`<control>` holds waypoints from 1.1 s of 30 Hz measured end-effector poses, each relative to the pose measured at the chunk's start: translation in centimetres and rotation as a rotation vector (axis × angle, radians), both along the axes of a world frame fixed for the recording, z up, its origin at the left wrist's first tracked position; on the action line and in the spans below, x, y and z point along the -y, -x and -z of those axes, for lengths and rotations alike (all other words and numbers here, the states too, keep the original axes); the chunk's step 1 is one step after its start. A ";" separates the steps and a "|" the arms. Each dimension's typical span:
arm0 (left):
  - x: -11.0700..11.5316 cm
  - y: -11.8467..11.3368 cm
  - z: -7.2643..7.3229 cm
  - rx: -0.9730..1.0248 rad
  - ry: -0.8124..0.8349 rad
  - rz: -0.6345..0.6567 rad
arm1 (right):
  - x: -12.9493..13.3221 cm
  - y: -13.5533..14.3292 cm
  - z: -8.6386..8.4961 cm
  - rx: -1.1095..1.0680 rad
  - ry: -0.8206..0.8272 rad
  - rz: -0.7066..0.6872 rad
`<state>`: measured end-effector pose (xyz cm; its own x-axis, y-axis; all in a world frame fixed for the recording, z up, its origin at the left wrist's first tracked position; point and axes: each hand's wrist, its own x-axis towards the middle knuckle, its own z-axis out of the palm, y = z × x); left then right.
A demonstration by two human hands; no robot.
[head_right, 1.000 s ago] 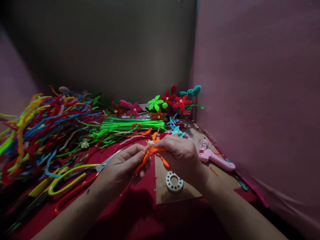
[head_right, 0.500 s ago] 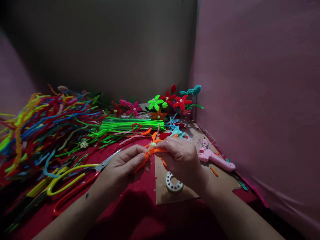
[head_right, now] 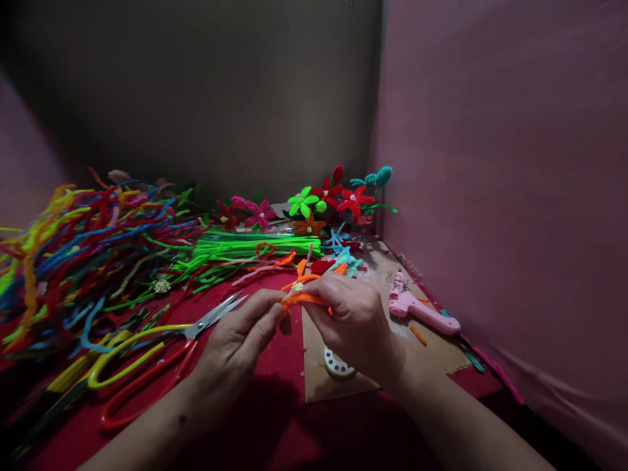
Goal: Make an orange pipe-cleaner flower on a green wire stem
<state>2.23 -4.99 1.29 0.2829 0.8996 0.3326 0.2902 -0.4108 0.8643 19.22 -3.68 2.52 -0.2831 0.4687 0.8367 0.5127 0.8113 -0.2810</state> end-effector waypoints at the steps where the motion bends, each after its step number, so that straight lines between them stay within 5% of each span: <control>1: 0.0 0.0 0.2 -0.047 -0.069 -0.013 | 0.1 0.1 0.0 0.000 0.005 0.003; 7: -0.4 0.5 1.4 -0.220 -0.377 -0.103 | 0.6 0.5 -0.2 0.027 0.008 0.038; 15: -0.7 0.7 1.9 -0.309 -0.517 -0.160 | 0.8 1.0 0.2 0.019 0.007 0.043; 28: -0.6 0.8 1.3 -0.130 -0.348 -0.158 | 1.0 1.4 0.5 -0.002 0.020 0.032; 33: -0.3 0.7 -0.4 0.171 0.055 -0.006 | 1.5 0.9 0.9 -0.100 0.098 0.052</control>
